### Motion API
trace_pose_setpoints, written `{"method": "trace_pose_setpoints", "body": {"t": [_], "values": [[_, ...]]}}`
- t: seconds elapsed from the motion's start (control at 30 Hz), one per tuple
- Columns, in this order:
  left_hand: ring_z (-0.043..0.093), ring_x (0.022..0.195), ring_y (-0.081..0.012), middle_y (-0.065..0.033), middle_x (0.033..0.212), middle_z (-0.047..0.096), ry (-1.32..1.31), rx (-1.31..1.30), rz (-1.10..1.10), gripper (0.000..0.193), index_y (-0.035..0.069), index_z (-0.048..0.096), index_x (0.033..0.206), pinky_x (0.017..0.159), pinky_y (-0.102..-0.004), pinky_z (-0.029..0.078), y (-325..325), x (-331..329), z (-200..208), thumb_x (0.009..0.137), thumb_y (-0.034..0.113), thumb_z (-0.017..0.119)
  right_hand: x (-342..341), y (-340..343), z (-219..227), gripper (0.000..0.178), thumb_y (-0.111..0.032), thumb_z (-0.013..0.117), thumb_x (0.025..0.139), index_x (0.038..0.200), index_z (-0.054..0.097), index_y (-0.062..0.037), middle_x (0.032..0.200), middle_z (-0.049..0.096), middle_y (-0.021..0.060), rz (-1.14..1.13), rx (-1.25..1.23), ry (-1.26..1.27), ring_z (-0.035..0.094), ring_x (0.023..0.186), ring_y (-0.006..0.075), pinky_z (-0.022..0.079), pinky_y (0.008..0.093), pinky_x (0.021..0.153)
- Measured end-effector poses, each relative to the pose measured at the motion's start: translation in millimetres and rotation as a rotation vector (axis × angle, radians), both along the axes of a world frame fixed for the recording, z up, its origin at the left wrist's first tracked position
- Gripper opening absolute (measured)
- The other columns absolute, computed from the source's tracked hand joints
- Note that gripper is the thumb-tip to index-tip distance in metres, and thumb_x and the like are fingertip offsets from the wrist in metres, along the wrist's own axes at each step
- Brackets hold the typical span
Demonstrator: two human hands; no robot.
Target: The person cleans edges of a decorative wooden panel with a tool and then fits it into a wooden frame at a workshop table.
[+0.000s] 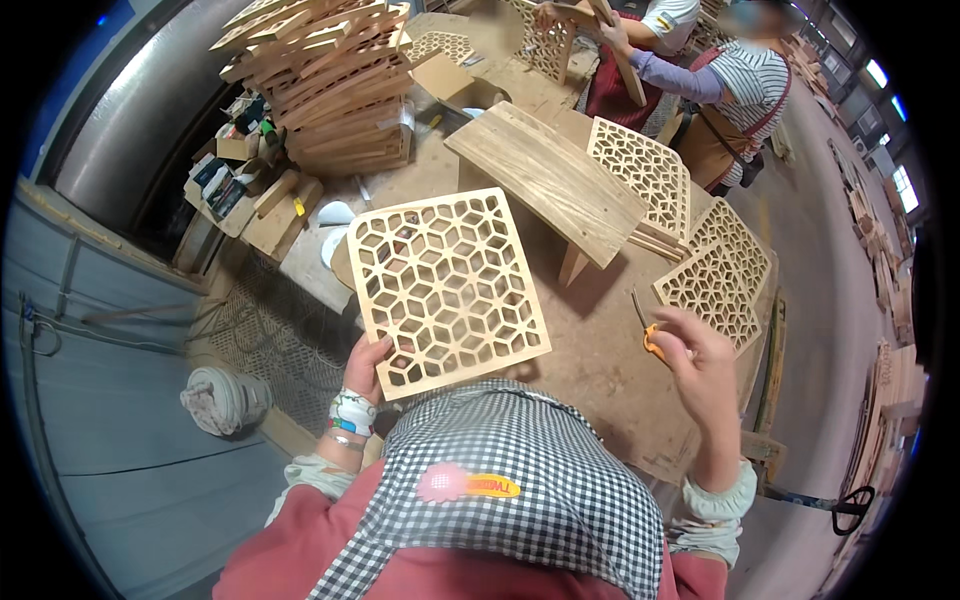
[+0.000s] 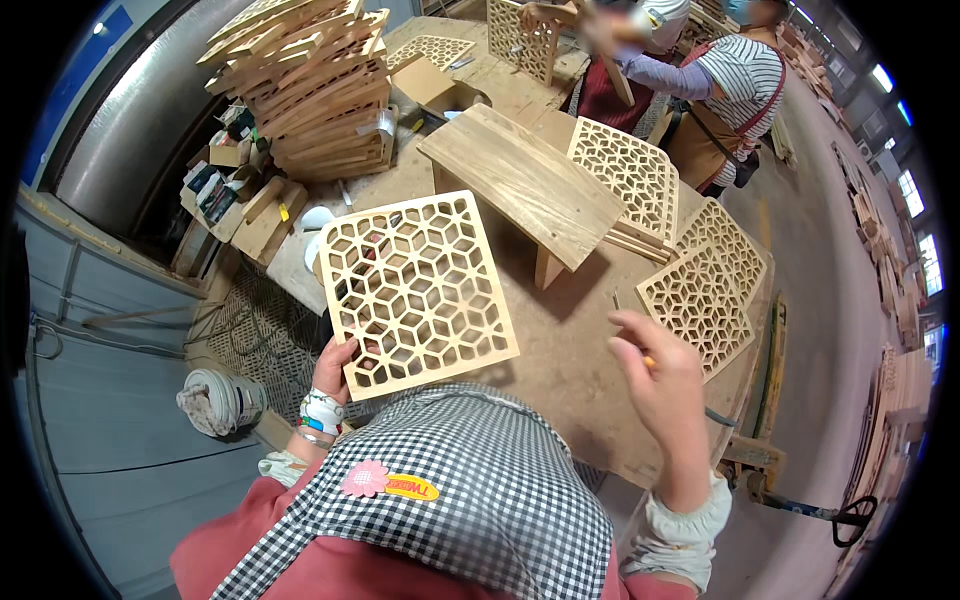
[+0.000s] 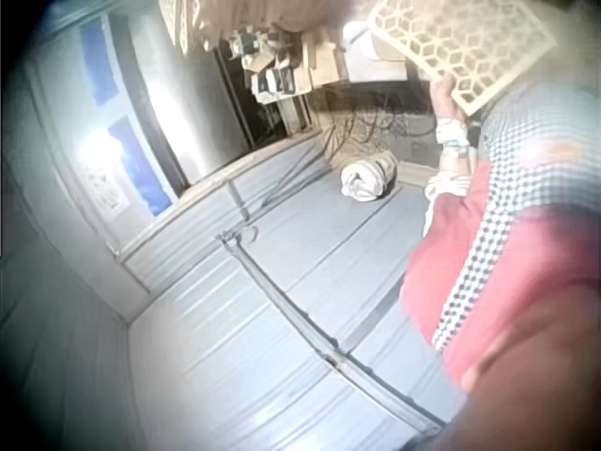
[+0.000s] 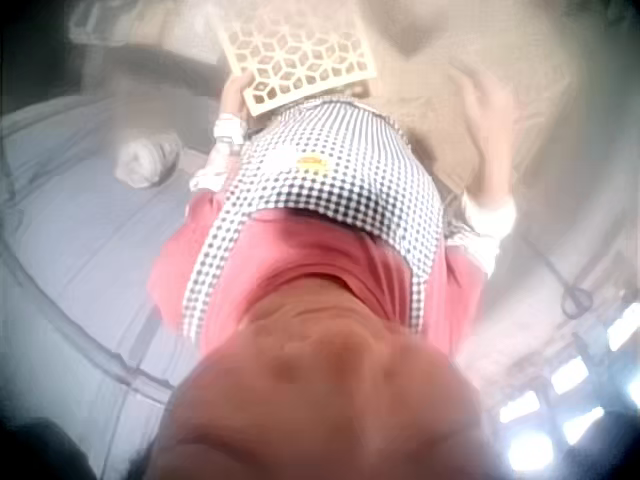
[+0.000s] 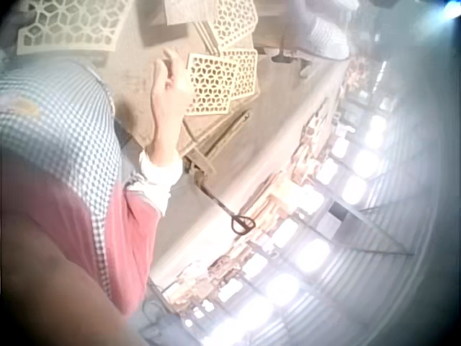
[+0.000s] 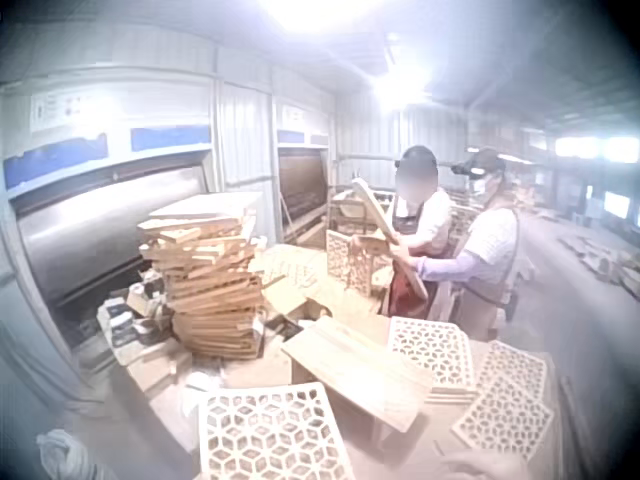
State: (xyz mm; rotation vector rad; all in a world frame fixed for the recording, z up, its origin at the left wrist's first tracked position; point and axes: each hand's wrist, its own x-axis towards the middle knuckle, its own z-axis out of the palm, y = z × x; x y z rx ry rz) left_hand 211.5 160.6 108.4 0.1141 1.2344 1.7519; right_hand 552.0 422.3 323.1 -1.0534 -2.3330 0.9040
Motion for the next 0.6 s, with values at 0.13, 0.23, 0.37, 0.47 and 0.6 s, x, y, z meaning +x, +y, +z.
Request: {"method": "trace_pose_setpoints", "body": {"t": [0.13,0.23,0.37,0.47,0.6], "values": [[0.069,0.099,-0.0218,-0.0155,0.123,0.066,-0.017,0.013,-0.004,0.043,-0.003,0.048,0.139,0.077,-0.0318,0.058,-12,6,8,0.097,0.007,0.054,-23,3,-30,0.029,-0.014,0.069,0.090,0.118,0.071,-0.0038,0.100,0.074,0.0147,0.055,-0.075,-0.069,0.072,0.087,0.0240,0.057,0.0327,0.073],[0.069,0.105,-0.0208,-0.0144,0.124,0.066,-0.024,0.078,-0.069,0.049,-0.003,0.050,0.139,0.085,-0.0336,0.058,-21,-1,6,0.093,0.005,0.061,-39,7,-34,0.032,-0.018,0.069,0.092,0.120,0.070,-0.0035,0.105,0.074,0.0151,0.113,-0.037,-0.094,0.072,0.096,0.0281,0.056,0.0361,0.082],[0.067,0.110,-0.0218,-0.0115,0.127,0.066,0.091,0.135,-0.098,0.055,-0.002,0.053,0.138,0.097,-0.0377,0.054,5,-7,17,0.086,0.006,0.069,-59,15,-39,0.042,-0.019,0.068,0.094,0.132,0.062,-0.0024,0.113,0.072,0.0162,0.063,-0.052,0.091,0.071,0.102,0.0268,0.055,0.0372,0.087],[0.066,0.115,-0.0254,-0.0122,0.129,0.066,0.146,0.265,-0.164,0.051,-0.001,0.055,0.136,0.095,-0.0377,0.054,42,-8,35,0.087,0.003,0.068,-75,27,-28,0.048,-0.017,0.067,0.095,0.139,0.055,-0.0021,0.116,0.071,0.0151,0.000,-0.228,0.256,0.069,0.103,0.0231,0.054,0.0354,0.088],[0.061,0.123,-0.0278,-0.0111,0.133,0.064,0.239,0.292,-0.313,0.052,0.000,0.056,0.138,0.104,-0.0427,0.050,92,-22,47,0.087,-0.010,0.062,-62,44,-6,0.035,0.001,0.064,0.094,0.129,0.061,-0.0021,0.110,0.070,0.0058,-0.004,-0.426,0.357,0.065,0.098,0.0132,0.054,0.0308,0.087]]}}
